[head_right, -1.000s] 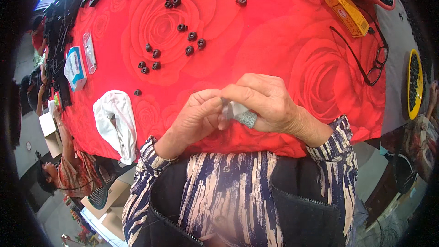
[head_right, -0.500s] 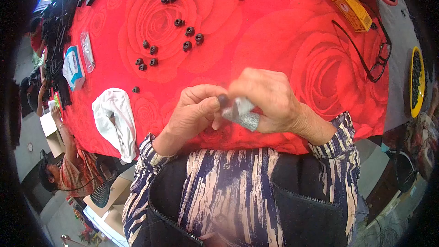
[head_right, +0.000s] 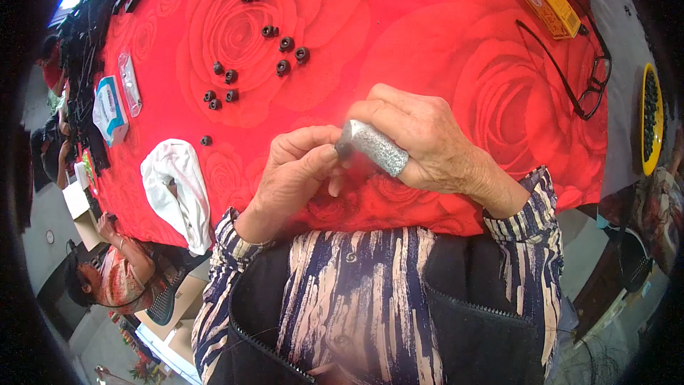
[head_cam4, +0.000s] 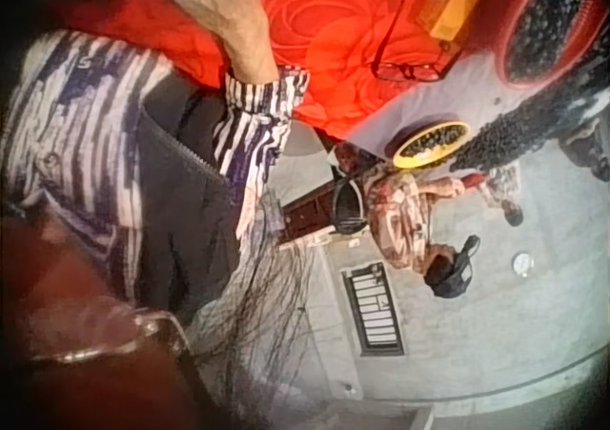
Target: The person assembles small black plastic components by hand at a table, creating finished parts.
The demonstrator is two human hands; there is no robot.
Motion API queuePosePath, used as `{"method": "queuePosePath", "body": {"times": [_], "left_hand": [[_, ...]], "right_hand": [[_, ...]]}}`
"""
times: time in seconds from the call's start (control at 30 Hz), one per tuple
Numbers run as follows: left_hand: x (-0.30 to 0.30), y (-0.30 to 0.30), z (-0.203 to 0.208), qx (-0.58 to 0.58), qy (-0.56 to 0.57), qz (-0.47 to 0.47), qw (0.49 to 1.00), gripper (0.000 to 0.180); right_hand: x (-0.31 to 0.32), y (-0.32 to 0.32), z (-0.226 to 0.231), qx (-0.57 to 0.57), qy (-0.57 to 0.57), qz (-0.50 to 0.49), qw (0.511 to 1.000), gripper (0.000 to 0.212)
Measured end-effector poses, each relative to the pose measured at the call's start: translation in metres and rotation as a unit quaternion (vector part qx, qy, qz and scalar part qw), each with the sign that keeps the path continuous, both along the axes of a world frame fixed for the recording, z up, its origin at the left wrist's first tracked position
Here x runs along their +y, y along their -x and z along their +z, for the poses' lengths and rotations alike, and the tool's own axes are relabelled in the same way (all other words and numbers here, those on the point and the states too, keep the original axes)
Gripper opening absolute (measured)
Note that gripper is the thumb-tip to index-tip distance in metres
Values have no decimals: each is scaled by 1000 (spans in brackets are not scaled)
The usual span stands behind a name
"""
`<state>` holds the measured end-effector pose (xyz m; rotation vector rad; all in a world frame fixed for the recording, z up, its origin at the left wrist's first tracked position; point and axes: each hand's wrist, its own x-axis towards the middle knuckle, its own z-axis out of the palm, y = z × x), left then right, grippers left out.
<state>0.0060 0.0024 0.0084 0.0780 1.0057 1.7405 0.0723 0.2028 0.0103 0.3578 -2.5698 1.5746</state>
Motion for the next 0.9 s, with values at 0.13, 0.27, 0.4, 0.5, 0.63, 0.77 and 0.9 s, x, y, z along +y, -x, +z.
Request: {"method": "queuePosePath", "body": {"times": [0.13, 0.27, 0.4, 0.5, 0.63, 0.77, 0.9], "left_hand": [[0, 0, -1, 1, -2, -1, 1000, 23], [1, 0, -1, -17, -9, -8, 1000, 22], [1, 0, 1, -11, -3, -3, 1000, 22], [2, 1, -3, -4, 3, -5, 1000, 22], [1, -1, -2, 2, 3, -2, 1000, 22], [1, 0, -4, -19, 16, -1, 1000, 22], [0, -1, -5, -17, 4, 10, 1000, 22]], "right_hand": [[1, 1, -1, 4, -11, 10, 1000, 24], [2, 0, -2, 9, -8, 15, 1000, 21], [3, 1, -1, -5, -5, 12, 1000, 23], [4, 1, -5, 4, 3, 22, 1000, 19], [3, 2, -3, 9, -2, 23, 1000, 19], [2, 0, -3, 10, -48, 28, 998, 24], [-1, 1, -3, 34, -2, 0, 999, 25]]}}
